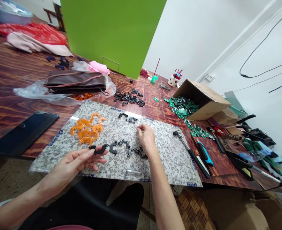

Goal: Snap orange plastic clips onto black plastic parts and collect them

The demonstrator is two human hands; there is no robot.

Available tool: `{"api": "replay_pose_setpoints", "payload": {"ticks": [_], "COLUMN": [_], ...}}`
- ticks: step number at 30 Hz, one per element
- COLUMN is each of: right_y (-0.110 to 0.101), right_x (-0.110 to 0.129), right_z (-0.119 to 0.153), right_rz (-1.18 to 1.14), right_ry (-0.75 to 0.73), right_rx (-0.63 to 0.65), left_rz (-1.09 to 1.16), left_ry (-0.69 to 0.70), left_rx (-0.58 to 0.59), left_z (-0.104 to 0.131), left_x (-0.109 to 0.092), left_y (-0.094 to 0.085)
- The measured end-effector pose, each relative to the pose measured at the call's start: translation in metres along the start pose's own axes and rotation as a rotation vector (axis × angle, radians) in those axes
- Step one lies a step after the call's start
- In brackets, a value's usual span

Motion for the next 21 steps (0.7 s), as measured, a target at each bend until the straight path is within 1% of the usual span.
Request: {"api": "replay_pose_setpoints", "payload": {"ticks": [2,3,5,6,7,9,11,14,17,21], "right_y": [-0.014,-0.020,-0.028,-0.030,-0.031,-0.026,-0.019,-0.009,-0.002,0.000], "right_x": [0.008,0.014,0.031,0.042,0.053,0.069,0.078,0.078,0.076,0.077], "right_z": [0.015,0.027,0.059,0.077,0.096,0.130,0.153,0.168,0.169,0.169], "right_rz": [-0.066,-0.109,-0.228,-0.330,-0.410,-0.497,-0.531,-0.542,-0.520,-0.501], "right_ry": [-0.027,-0.047,-0.116,-0.173,-0.230,-0.313,-0.357,-0.366,-0.357,-0.370], "right_rx": [-0.064,-0.082,-0.077,-0.059,-0.036,0.006,0.022,0.006,0.014,-0.005], "left_rz": [-0.016,-0.023,-0.038,-0.041,-0.039,-0.025,-0.019,-0.035,-0.046,-0.042], "left_ry": [0.003,0.004,0.009,0.016,0.025,0.055,0.091,0.120,0.110,0.102], "left_rx": [0.005,0.007,0.004,0.001,-0.002,0.007,0.032,0.059,0.052,0.045], "left_z": [0.000,0.000,-0.001,-0.001,-0.002,-0.004,-0.005,-0.005,-0.003,-0.001], "left_x": [0.003,0.004,0.006,0.006,0.006,0.004,0.002,0.002,0.006,0.009], "left_y": [-0.001,-0.002,-0.002,-0.001,0.000,0.003,0.007,0.010,0.008,0.007]}}
Point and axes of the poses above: each hand's wrist, its own z-axis away from the middle knuckle, its own y-axis out of the palm, x = y × z, the point moved 9 cm from there along -z, towards the middle knuckle, and after that the axes turned 12 degrees about y, right-handed, at the moved point
